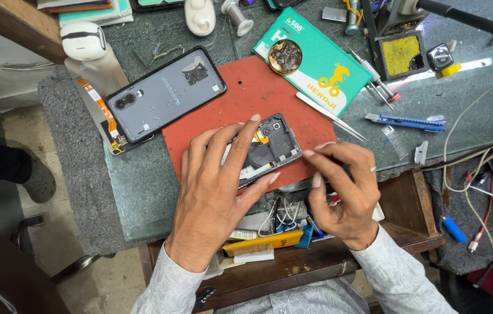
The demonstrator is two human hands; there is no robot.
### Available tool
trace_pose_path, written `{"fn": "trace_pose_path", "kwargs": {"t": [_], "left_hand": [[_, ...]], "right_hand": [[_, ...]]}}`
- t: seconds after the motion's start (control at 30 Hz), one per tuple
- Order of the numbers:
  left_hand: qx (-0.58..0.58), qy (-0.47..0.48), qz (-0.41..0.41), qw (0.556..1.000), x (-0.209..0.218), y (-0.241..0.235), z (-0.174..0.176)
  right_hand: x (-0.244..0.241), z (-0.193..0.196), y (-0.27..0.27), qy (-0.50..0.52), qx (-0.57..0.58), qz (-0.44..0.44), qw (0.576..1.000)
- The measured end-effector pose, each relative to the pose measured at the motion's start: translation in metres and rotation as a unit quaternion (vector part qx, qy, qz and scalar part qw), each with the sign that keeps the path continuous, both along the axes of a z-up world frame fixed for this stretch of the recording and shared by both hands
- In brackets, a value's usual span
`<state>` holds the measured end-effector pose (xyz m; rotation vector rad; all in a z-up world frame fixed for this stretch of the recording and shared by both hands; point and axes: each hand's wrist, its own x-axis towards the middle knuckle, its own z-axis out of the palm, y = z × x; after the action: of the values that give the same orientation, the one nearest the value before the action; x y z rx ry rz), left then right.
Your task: The person uses a screwdriver and tweezers to remove screws and small components from a disassembled smartphone. They then place a black gasket into the phone frame, reassemble the device, and press the edges to secure the casing.
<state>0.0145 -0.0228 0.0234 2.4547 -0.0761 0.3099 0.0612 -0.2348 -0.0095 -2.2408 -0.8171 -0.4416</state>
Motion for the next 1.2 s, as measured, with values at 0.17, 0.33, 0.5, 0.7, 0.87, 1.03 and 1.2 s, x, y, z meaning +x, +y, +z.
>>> {"fn": "trace_pose_path", "kwargs": {"t": [0.17,0.33,0.5,0.7,0.87,1.03,1.2], "left_hand": [[-0.001,0.011,0.008,1.000,-0.003,-0.002,-0.002],[0.001,0.015,0.012,1.000,-0.003,-0.005,-0.001],[0.008,0.019,0.009,1.000,-0.002,-0.005,0.001],[0.024,0.015,0.004,1.000,-0.001,-0.006,0.003],[0.038,0.017,-0.002,0.999,-0.001,-0.006,0.007],[0.050,0.030,0.005,0.998,0.000,-0.009,0.010],[0.065,0.039,0.004,0.997,0.002,-0.011,0.013]], "right_hand": [[0.001,0.005,0.003,0.015,0.005,0.012,1.000],[0.002,0.007,0.007,0.006,-0.025,0.019,0.999],[0.001,0.006,0.008,-0.010,-0.028,0.018,0.999],[0.000,0.005,0.008,-0.015,-0.038,0.010,0.999],[0.001,0.004,0.007,-0.019,-0.030,0.014,0.999],[0.000,0.004,0.007,-0.016,-0.033,0.013,0.999],[0.002,0.007,0.008,-0.020,-0.047,0.019,0.998]]}}
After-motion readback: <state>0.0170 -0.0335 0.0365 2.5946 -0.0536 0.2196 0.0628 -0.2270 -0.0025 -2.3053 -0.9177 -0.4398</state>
